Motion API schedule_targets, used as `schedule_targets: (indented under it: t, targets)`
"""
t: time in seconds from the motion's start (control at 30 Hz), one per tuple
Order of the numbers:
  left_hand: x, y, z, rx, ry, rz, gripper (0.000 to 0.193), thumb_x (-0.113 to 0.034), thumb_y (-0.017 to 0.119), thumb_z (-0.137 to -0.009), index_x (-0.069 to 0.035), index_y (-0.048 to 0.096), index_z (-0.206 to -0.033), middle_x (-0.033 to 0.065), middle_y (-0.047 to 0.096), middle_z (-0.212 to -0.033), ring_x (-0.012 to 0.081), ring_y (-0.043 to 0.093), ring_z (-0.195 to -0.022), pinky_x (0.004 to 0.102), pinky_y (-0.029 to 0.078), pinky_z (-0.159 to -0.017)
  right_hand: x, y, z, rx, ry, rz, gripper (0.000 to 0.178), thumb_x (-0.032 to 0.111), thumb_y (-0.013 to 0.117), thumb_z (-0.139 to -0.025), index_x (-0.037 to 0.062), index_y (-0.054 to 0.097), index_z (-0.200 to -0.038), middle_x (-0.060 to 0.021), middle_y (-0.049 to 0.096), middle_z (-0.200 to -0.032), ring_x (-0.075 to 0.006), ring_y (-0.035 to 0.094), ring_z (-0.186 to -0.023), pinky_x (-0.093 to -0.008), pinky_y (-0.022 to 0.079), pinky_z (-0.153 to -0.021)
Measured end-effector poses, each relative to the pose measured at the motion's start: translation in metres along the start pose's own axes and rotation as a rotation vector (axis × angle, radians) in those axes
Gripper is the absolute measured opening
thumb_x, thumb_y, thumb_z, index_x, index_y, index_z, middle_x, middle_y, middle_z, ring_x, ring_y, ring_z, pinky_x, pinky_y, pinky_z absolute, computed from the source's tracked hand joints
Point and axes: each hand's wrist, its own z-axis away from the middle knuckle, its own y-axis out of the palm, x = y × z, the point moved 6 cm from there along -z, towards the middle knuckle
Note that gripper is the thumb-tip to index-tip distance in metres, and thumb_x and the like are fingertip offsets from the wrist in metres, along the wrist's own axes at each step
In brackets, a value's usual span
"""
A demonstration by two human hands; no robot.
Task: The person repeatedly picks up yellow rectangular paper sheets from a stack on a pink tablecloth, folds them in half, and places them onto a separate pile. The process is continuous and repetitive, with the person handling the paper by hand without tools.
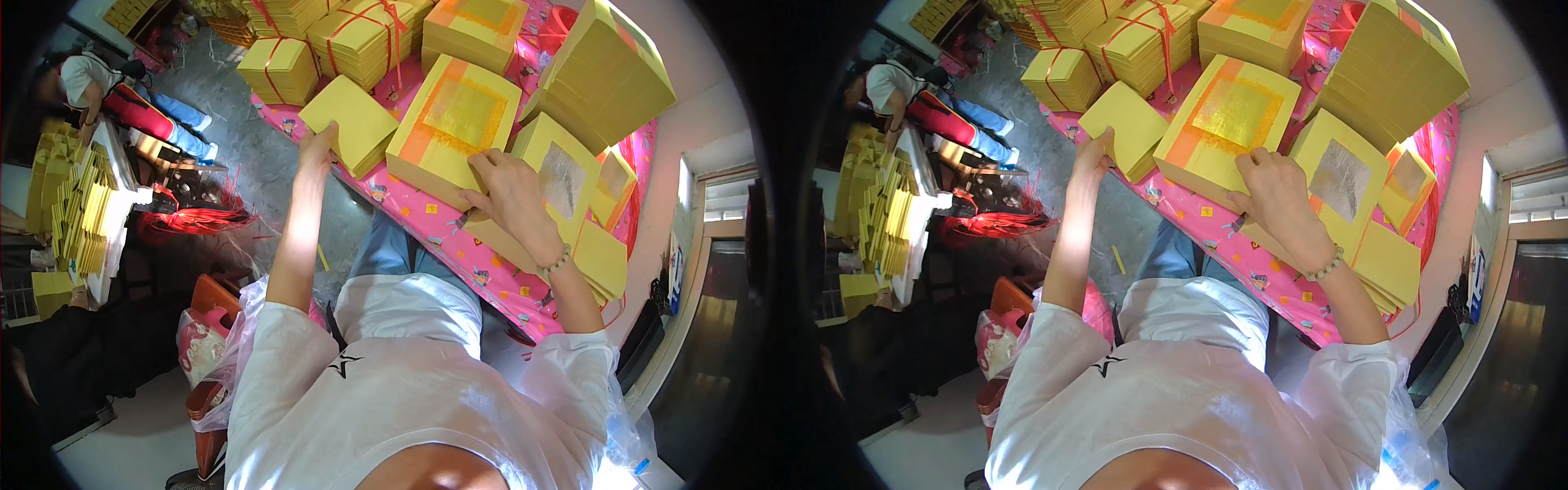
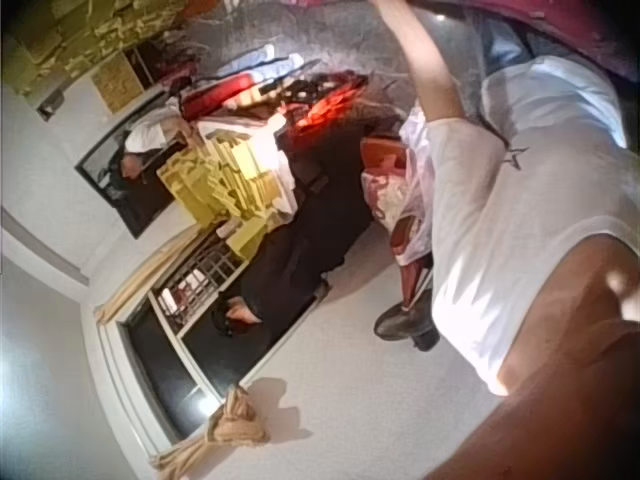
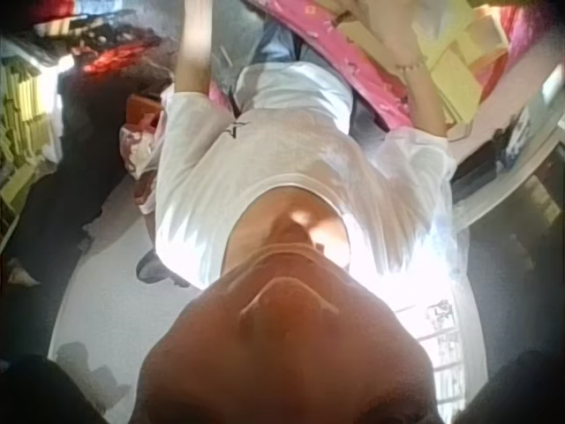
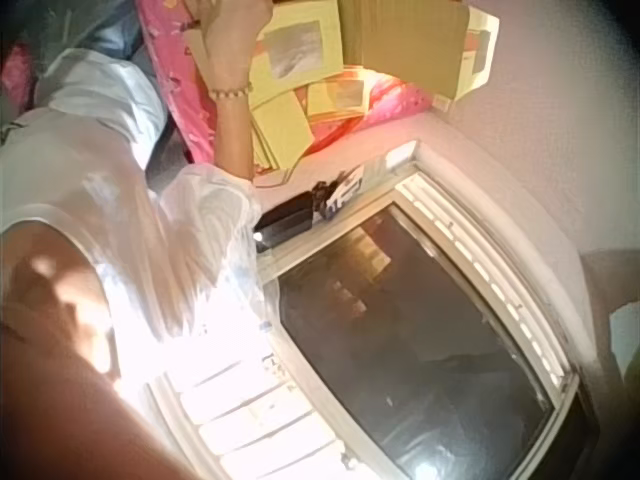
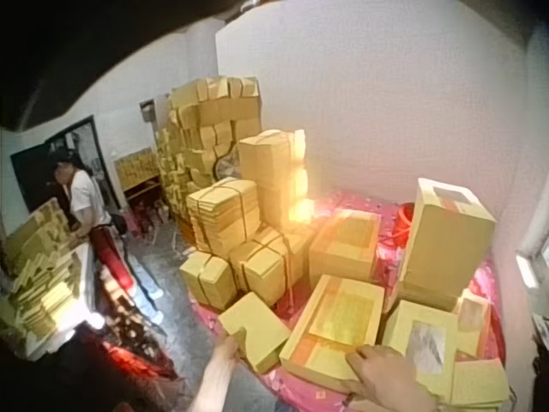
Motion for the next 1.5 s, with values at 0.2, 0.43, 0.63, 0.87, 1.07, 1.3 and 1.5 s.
schedule_targets:
  t: [0.2,0.43,0.63,0.87,1.07,1.3,1.5]
  targets:
    - [-0.004,0.007,0.007,0.013,-0.017,-0.012,0.036,-0.006,0.059,-0.089,-0.002,0.049,-0.124,0.0107,0.061,-0.115,0.0229,0.062,-0.100,0.0367,0.053,-0.079,-0.003,-0.003,0.000,-0.004,-0.018,-0.020,0.032,0.023,0.073,-0.072,0.0017,0.064,-0.094,-0.0121,0.062,-0.089,-0.0301,0.062,-0.082,-0.0392,0.050,-0.071]
    - [-0.005,0.004,0.009,0.048,-0.051,-0.042,0.029,-0.011,0.059,-0.090,-0.004,0.055,-0.118,0.0073,0.064,-0.108,0.0202,0.065,-0.092,0.0352,0.055,-0.071,-0.010,-0.008,0.003,-0.082,0.008,-0.212,0.018,0.021,0.067,-0.078,0.0041,0.071,-0.080,-0.0104,0.064,-0.079,-0.0286,0.063,-0.075,-0.0391,0.050,-0.065]
    - [-0.004,0.000,0.004,0.051,0.039,-0.157,0.030,-0.016,0.061,-0.089,-0.003,0.057,-0.116,0.0084,0.065,-0.105,0.0192,0.066,-0.084,0.0339,0.056,-0.064,-0.010,-0.008,0.001,-0.042,0.018,-0.207,0.018,0.019,0.061,-0.082,0.0053,0.072,-0.081,-0.0110,0.065,-0.080,-0.0298,0.063,-0.075,-0.0404,0.050,-0.066]
    - [-0.029,0.002,0.015,-0.047,0.206,-0.708,0.037,-0.029,0.067,-0.083,0.000,0.062,-0.106,0.0088,0.068,-0.087,0.0177,0.066,-0.074,0.0293,0.052,-0.058,-0.012,-0.009,0.001,-0.053,0.060,-0.241,0.020,0.020,0.060,-0.083,0.0030,0.071,-0.079,-0.0142,0.066,-0.081,-0.0323,0.063,-0.073,-0.0417,0.050,-0.067]
    - [-0.037,-0.008,0.011,-0.129,0.347,-0.993,0.053,-0.032,0.068,-0.078,0.000,0.055,-0.118,0.0227,0.064,-0.103,0.0401,0.061,-0.094,0.0413,0.049,-0.080,-0.011,-0.012,0.000,-0.048,0.083,-0.229,0.022,0.021,0.058,-0.086,0.0024,0.067,-0.080,-0.0167,0.064,-0.075,-0.0347,0.062,-0.069,-0.0435,0.049,-0.064]
    - [-0.099,0.073,0.101,-0.113,0.813,-0.857,0.059,-0.031,0.073,-0.077,-0.003,0.051,-0.123,0.0142,0.054,-0.111,0.0243,0.054,-0.100,0.0363,0.045,-0.079,-0.013,-0.018,0.001,-0.130,0.058,-0.197,0.022,0.023,0.056,-0.089,0.0028,0.061,-0.082,-0.0156,0.063,-0.073,-0.0349,0.061,-0.068,-0.0438,0.048,-0.061]
    - [-0.103,0.182,0.174,0.603,1.273,-1.155,0.043,-0.017,0.073,-0.073,-0.008,0.058,-0.112,0.0100,0.057,-0.111,0.0275,0.055,-0.095,0.0383,0.044,-0.079,-0.013,-0.034,0.000,-0.285,0.011,-0.153,0.020,0.023,0.055,-0.090,0.0053,0.061,-0.083,-0.0111,0.061,-0.073,-0.0316,0.061,-0.069,-0.0411,0.048,-0.060]
